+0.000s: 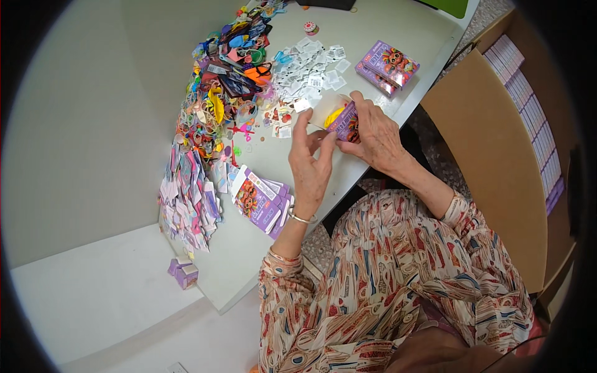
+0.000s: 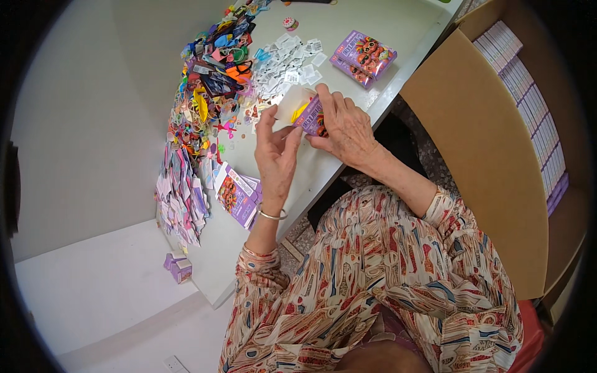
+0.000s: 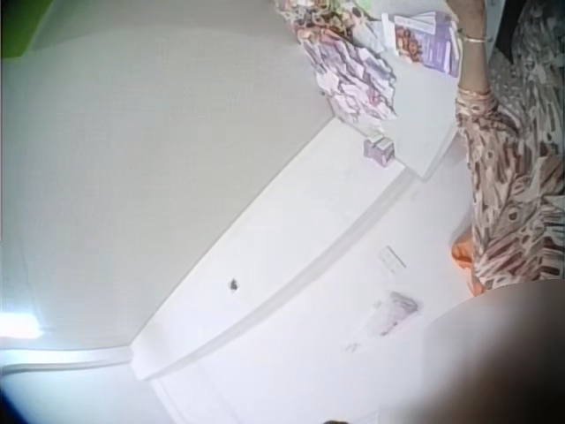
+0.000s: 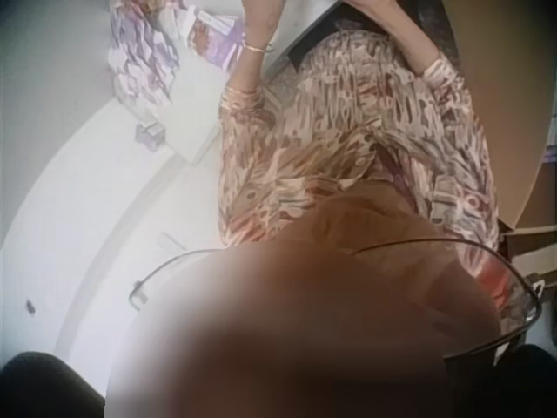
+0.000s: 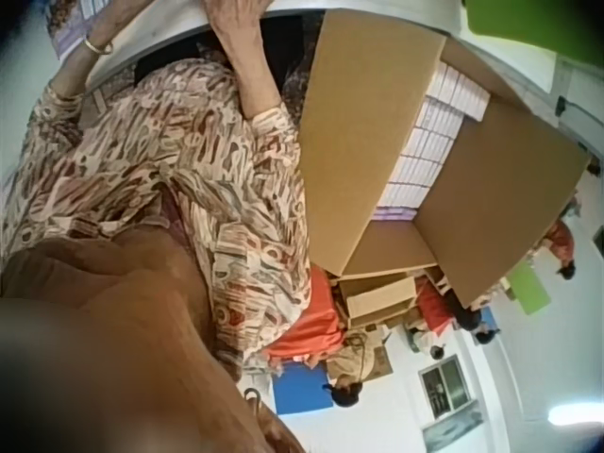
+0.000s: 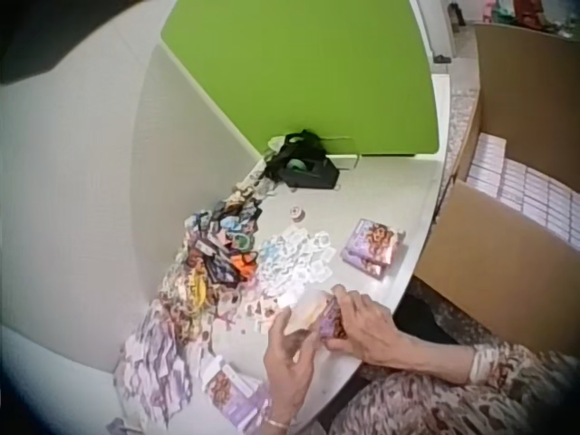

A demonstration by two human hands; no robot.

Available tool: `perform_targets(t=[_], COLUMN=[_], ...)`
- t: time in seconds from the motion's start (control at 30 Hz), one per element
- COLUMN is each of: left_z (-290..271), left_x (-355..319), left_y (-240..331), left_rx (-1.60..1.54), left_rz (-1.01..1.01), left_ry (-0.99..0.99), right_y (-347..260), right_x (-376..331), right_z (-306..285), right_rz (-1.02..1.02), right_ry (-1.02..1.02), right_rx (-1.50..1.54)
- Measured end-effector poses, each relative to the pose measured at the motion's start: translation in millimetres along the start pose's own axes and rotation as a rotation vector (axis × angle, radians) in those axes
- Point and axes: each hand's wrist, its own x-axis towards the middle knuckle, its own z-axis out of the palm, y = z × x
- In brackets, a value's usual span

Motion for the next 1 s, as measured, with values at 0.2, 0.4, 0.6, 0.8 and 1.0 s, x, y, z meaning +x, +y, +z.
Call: perform_targets(t=[0.2,0.4,0.6,0.8,1.0], left_z=[14,11,13,17,15], left_x=[-12,-6,-4,-6,-4], left_y=[-21,-21,-8,-4,6], left_rx=[0.006,0.170,0.361,0.575,0.243], left_rz=[0.087,0.085,0.358,0.623,0.296], left_ry=[0.110,0.011,0.039,0.060,0.018], right_y=[-4,6,3,14,16], right_x=[0,-4,-2,-3,-5], right_z=[-5,-4,-10,-4,0], right_rz=[0.031,-0.085,-0.069,-0.218,-0.121], right_ry=[-0.057,-0.060,-0.148,0.055,0.030], right_rx=[0.030,0.038,0.015,0.111,0.126])
